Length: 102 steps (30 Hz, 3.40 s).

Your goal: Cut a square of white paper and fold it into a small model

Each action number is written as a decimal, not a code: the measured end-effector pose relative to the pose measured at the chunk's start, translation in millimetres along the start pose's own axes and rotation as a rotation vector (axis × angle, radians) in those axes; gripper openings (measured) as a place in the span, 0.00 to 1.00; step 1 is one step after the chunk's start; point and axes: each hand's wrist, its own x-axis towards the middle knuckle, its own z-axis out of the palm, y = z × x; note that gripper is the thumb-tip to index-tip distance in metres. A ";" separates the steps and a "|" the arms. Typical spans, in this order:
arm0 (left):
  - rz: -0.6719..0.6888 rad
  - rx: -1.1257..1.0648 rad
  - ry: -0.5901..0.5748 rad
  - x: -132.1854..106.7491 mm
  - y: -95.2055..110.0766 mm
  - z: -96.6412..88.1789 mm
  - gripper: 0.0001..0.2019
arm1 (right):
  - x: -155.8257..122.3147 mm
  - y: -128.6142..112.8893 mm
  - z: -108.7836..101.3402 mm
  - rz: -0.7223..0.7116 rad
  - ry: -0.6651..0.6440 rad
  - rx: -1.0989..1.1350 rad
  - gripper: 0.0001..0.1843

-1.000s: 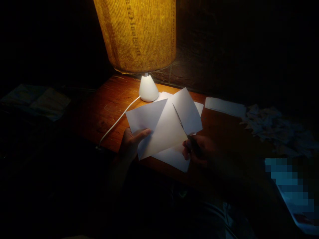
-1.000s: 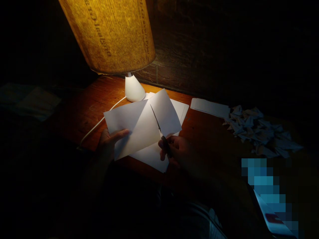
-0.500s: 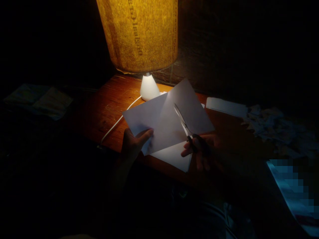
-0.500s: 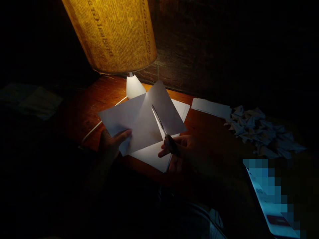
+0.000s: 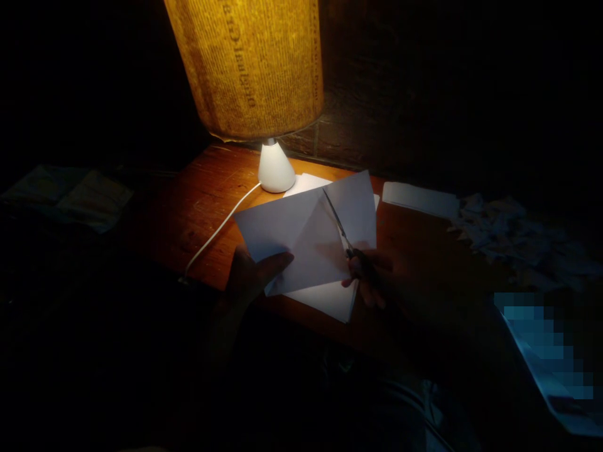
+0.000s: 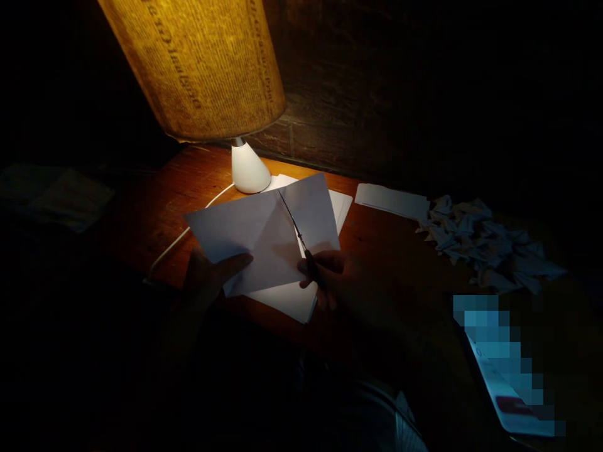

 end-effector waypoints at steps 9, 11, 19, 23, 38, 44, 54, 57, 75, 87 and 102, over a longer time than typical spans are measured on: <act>0.009 0.038 -0.180 2.2 -2.8 -5.1 0.16 | 0.6 1.4 2.8 0.002 0.004 0.009 0.27; -0.001 0.029 -0.197 0.7 -0.9 -5.3 0.16 | 0.5 1.3 3.4 0.010 -0.001 0.005 0.29; 0.043 0.033 -0.250 2.4 -3.0 -5.7 0.16 | 1.3 4.2 3.0 0.017 -0.012 -0.006 0.33; 0.013 0.016 -0.247 0.8 -2.2 -4.9 0.17 | 1.4 4.6 3.9 0.014 0.005 -0.006 0.31; 0.047 0.075 -0.253 -3.0 4.5 -6.2 0.15 | 4.0 7.4 3.2 -0.004 0.006 0.022 0.28; 0.036 0.082 -0.253 -3.7 2.7 -7.1 0.14 | 3.3 6.3 5.3 0.008 0.032 -0.004 0.29; 0.021 0.056 -0.266 -1.4 4.2 -6.4 0.14 | 2.8 9.3 6.1 0.040 0.041 -0.041 0.30; 0.016 0.036 -0.256 -1.7 3.4 -5.2 0.14 | 2.6 10.5 6.3 0.027 0.037 -0.059 0.32; -0.018 0.054 -0.226 -1.3 1.3 -7.1 0.16 | 0.2 3.6 9.1 -0.038 0.044 -0.086 0.30; -0.037 0.013 -0.218 -2.1 4.6 -6.1 0.16 | -1.7 3.0 10.4 -0.051 0.040 -0.036 0.28; -0.008 0.030 -0.198 -2.1 3.2 -5.4 0.16 | -1.1 3.8 14.1 -0.051 0.094 -0.033 0.27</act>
